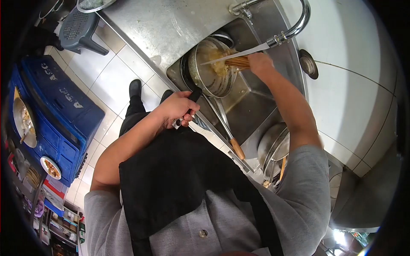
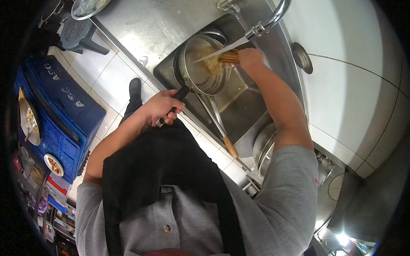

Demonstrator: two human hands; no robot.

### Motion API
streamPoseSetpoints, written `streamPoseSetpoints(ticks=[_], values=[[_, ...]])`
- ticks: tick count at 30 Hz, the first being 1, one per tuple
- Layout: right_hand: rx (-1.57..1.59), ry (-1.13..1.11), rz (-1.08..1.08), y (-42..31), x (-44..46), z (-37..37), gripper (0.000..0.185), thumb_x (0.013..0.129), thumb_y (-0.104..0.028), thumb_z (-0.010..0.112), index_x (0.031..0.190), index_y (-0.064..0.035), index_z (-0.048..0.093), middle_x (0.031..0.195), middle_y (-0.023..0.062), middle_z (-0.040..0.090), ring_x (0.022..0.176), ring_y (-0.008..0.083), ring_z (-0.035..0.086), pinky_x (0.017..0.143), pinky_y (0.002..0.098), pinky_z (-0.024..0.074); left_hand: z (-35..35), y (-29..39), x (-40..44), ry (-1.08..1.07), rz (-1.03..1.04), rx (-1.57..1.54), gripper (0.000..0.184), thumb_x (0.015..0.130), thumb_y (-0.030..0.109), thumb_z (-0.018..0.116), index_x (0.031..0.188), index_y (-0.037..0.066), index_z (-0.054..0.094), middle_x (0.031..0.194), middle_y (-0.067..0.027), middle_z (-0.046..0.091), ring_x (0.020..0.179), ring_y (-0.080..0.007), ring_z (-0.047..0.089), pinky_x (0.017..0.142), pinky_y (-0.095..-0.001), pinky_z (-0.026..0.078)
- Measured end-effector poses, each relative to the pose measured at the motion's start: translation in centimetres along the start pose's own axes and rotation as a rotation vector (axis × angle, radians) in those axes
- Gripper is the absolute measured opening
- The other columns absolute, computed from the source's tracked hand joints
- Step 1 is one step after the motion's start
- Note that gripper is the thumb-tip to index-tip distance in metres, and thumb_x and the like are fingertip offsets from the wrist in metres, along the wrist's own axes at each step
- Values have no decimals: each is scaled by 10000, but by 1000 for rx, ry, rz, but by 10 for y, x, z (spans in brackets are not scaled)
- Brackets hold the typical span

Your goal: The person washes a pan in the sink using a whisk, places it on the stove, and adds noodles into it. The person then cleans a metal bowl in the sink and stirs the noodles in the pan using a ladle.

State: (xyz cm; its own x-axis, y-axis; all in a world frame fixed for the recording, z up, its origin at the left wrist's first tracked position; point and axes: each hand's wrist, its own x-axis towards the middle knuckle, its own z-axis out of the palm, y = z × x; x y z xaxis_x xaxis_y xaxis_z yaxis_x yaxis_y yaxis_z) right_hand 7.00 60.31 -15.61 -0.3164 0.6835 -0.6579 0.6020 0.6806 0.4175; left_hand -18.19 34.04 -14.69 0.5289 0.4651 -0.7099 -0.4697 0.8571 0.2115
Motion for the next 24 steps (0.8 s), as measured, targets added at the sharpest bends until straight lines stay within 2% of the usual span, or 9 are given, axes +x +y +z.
streamPoseSetpoints(ticks=[4, 6, 10, 14, 16, 17, 19, 21, 24], values=[[-8, -246, -102, -33, -34, -19, 373, 769, -182, 722, 1119, -61, 681, 1018, 161, 715, 887, 290, 720, 736, 393, 594, 5, 3, -5, 33, 15, 15, 207, 844, -3, 594, 1005, 43, 472, 649, -36, 466, 447, -109, 441, 367, -286, 360], [114, -944, -132, -46, -48, -62, 407, 787, -253, 751, 1143, -70, 673, 914, 119, 697, 834, 245, 705, 670, 393, 594, 4, 5, -4, 22, 15, 26, 206, 843, 0, 594, 1005, 42, 474, 647, -35, 464, 447, -109, 443, 368, -288, 362], [471, -1124, -122, -7, -26, -51, 414, 793, -317, 759, 1145, -113, 682, 861, 107, 656, 783, 220, 664, 604, 409, 581, 4, 3, -5, 27, 6, 21, 212, 830, -10, 589, 1003, 42, 478, 637, -31, 458, 448, -108, 447, 366, -286, 359], [53, -880, 113, 7, -7, -32, 449, 773, -285, 754, 1179, -110, 674, 877, 141, 669, 782, 238, 674, 674, 400, 584, 3, 3, -3, 19, 9, 24, 225, 826, -19, 583, 1013, 45, 474, 633, -31, 455, 447, -106, 441, 362, -280, 352], [142, -139, 4, 20, -5, -23, 408, 752, -248, 754, 1119, -85, 686, 1012, 144, 717, 889, 302, 699, 808, 419, 556, 2, 4, -3, 1, -12, 15, 248, 831, -20, 584, 1044, 42, 473, 636, -31, 457, 444, -107, 432, 359, -277, 346], [148, -139, 7, 24, -7, -15, 408, 752, -248, 754, 1119, -85, 686, 1012, 144, 717, 889, 302, 699, 808, 419, 556, 3, 4, -4, 2, -15, 20, 248, 831, -20, 584, 1044, 42, 473, 636, -31, 457, 444, -107, 432, 359, -277, 346], [502, -84, 20, 7, -53, -45, 474, 724, -232, 750, 1175, -107, 677, 1080, 157, 704, 978, 345, 678, 874, 423, 540, 6, 8, -6, 28, -35, 35, 181, 883, 24, 597, 992, 65, 458, 671, -33, 469, 448, -84, 401, 350, -250, 320], [739, -205, -29, -15, -100, -64, 488, 741, -241, 747, 1205, -113, 666, 1075, 166, 704, 1001, 354, 673, 897, 419, 530, 8, 10, -7, 27, -39, 42, 177, 885, 25, 597, 979, 70, 454, 673, -31, 472, 450, -84, 401, 351, -250, 318], [895, -266, -150, -24, -89, 58, 483, 761, -243, 730, 1214, -98, 648, 1059, 177, 702, 1000, 357, 671, 887, 437, 527, 11, 10, -7, 32, -55, 53, 172, 886, 28, 599, 965, 76, 453, 677, -30, 478, 451, -84, 401, 355, -253, 317]])
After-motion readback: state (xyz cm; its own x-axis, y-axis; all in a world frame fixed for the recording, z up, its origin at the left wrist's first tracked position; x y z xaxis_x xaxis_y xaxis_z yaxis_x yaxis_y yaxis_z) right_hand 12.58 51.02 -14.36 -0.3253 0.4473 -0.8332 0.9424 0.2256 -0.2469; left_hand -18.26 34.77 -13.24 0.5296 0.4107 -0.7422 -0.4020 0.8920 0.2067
